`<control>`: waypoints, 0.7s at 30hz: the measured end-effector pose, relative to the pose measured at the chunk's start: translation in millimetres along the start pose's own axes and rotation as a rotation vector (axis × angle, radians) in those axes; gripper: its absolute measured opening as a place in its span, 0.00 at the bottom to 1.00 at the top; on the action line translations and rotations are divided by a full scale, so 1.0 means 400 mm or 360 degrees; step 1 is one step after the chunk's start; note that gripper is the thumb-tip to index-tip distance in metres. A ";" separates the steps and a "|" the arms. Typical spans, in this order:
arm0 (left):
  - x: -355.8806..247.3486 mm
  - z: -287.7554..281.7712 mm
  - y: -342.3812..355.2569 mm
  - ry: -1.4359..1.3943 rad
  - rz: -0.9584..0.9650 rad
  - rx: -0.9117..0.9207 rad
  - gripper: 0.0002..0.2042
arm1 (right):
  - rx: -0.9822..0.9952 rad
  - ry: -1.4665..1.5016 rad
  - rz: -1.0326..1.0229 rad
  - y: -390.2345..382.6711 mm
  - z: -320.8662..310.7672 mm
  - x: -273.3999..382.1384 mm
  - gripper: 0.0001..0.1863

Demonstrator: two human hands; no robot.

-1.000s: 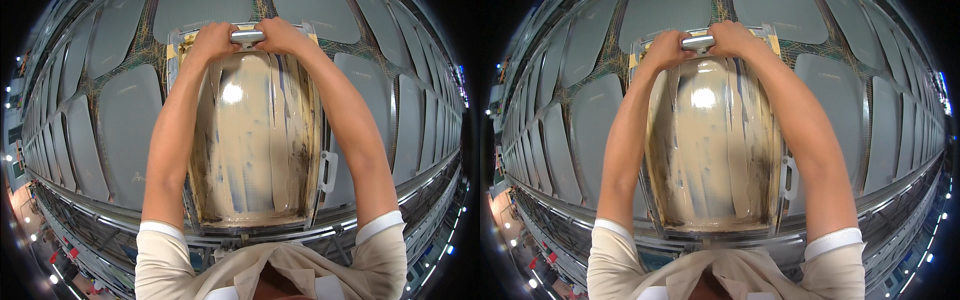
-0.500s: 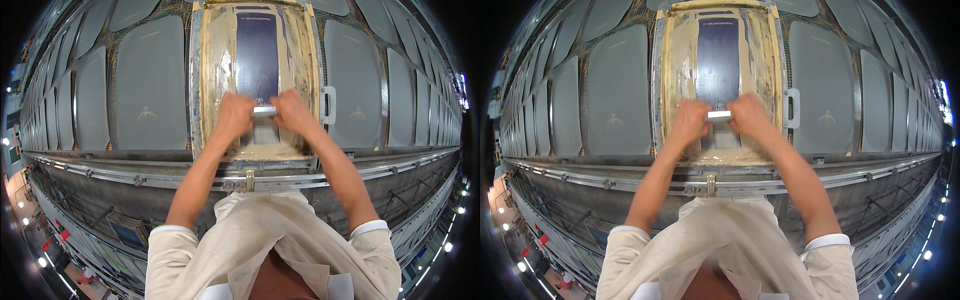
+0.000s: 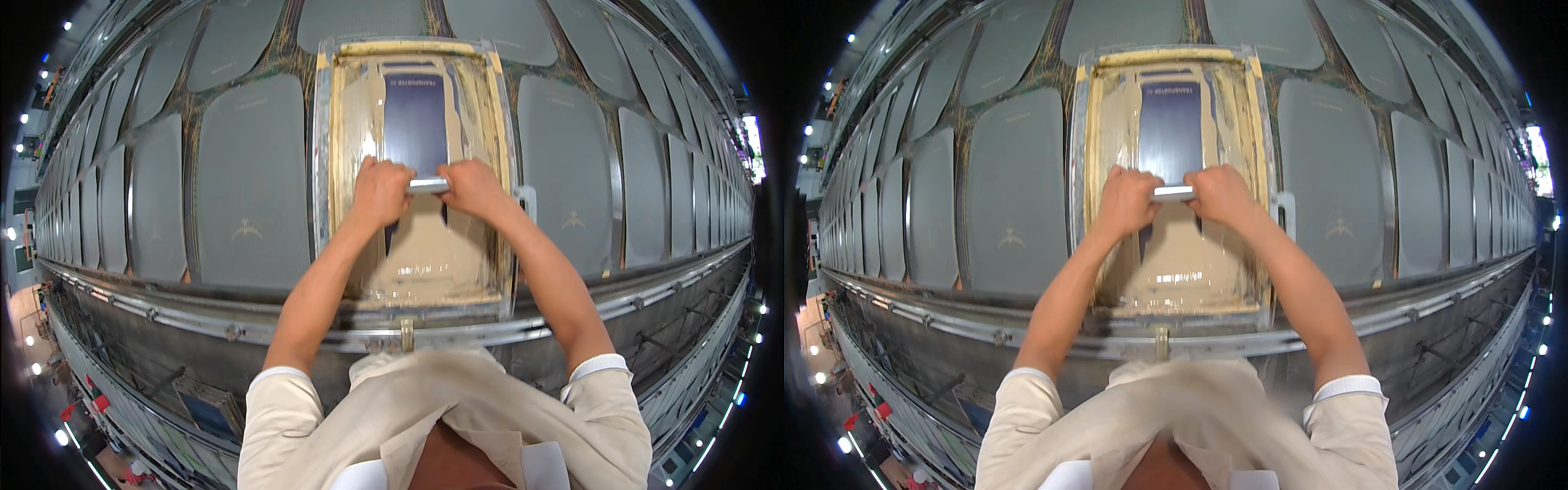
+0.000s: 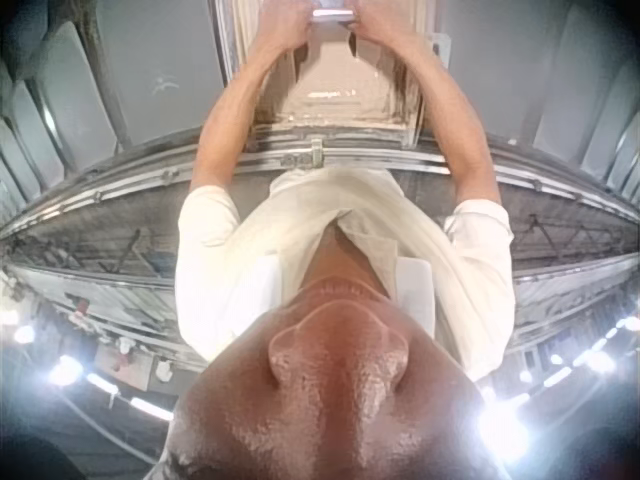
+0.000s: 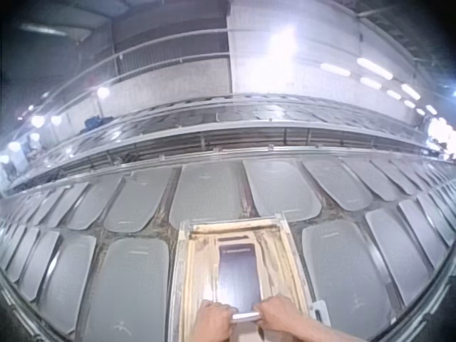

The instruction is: The person uses a squeegee to pull ink across a screen-printing frame mounted on a rail, repeatedly wiping the squeegee and reapplying ink to the screen. The person continues this cycle of pulling ink and cleaning the squeegee throughout the clip.

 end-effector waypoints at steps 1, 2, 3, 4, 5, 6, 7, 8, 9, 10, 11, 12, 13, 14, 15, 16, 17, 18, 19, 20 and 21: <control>0.033 -0.014 0.081 0.0017 0.0010 -0.0022 0.10 | 0.0000 -0.0032 0.0030 0.069 -0.023 -0.053 0.10; 0.067 -0.027 0.163 0.0033 0.0022 -0.0044 0.10 | 0.0000 -0.0066 0.0061 0.138 -0.049 -0.104 0.10; 0.106 -0.038 0.236 0.0053 0.0017 -0.0062 0.10 | 0.0008 -0.0088 0.0081 0.210 -0.067 -0.150 0.10; 0.141 -0.045 0.310 0.0097 0.0004 -0.0051 0.11 | 0.0015 -0.0056 0.0118 0.275 -0.093 -0.190 0.11; 0.161 -0.050 0.380 0.0142 0.0000 -0.0024 0.11 | 0.0020 -0.0011 0.0170 0.324 -0.122 -0.230 0.11; 0.194 -0.055 0.441 0.0185 -0.0027 -0.0006 0.11 | 0.0081 -0.0016 0.0177 0.382 -0.131 -0.267 0.13; 0.227 -0.047 0.504 0.0196 -0.0031 -0.0005 0.12 | 0.0147 -0.0025 0.0204 0.430 -0.136 -0.312 0.15; 0.265 -0.035 0.549 0.0211 -0.0054 0.0009 0.13 | 0.0169 0.0022 0.0163 0.479 -0.130 -0.350 0.16; 0.286 -0.026 0.595 0.0237 -0.0049 0.0028 0.15 | 0.0193 0.0063 0.0142 0.513 -0.125 -0.392 0.16; 0.290 -0.035 0.619 0.0279 0.0020 -0.0004 0.16 | 0.0220 0.0048 0.0164 0.547 -0.123 -0.419 0.17; 0.306 -0.039 0.639 0.0215 -0.0002 0.0029 0.16 | 0.0248 0.0033 0.0183 0.573 -0.125 -0.432 0.17; 0.323 -0.042 0.656 0.0158 -0.0029 0.0062 0.16 | 0.0226 0.0024 0.0152 0.589 -0.131 -0.433 0.17; 0.333 -0.039 0.669 0.0099 -0.0046 0.0093 0.16 | 0.0198 0.0009 0.0130 0.599 -0.143 -0.433 0.18; 0.336 -0.034 0.672 0.0078 -0.0052 0.0078 0.16 | 0.0171 -0.0005 0.0107 0.599 -0.141 -0.431 0.18; 0.339 -0.038 0.678 0.0062 -0.0055 0.0048 0.16 | 0.0166 0.0016 0.0120 0.600 -0.139 -0.435 0.18; 0.338 -0.038 0.675 0.0046 -0.0060 0.0018 0.16 | 0.0161 0.0036 0.0131 0.596 -0.135 -0.435 0.18; 0.332 -0.028 0.664 0.0057 -0.0044 0.0057 0.16 | 0.0156 0.0056 0.0142 0.586 -0.128 -0.430 0.18; 0.328 -0.028 0.657 0.0077 -0.0026 0.0079 0.16 | 0.0162 0.0064 0.0136 0.579 -0.129 -0.419 0.17; 0.322 -0.028 0.643 0.0097 -0.0009 0.0101 0.16 | 0.0167 0.0072 0.0129 0.564 -0.123 -0.401 0.17; 0.314 -0.030 0.617 0.0081 -0.0002 0.0059 0.16 | 0.0173 0.0080 0.0120 0.545 -0.116 -0.380 0.16; 0.299 -0.026 0.584 0.0056 0.0011 0.0017 0.15 | 0.0149 0.0078 0.0114 0.518 -0.115 -0.361 0.16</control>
Point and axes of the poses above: each hand's wrist, its own y-axis towards the middle knuckle, its own z-axis out of the palm, x = y × z, the point moved 6 cm from there along y, towards the middle knuckle, and after that the axes turned 3 degrees about -z, right-handed, at the moved point
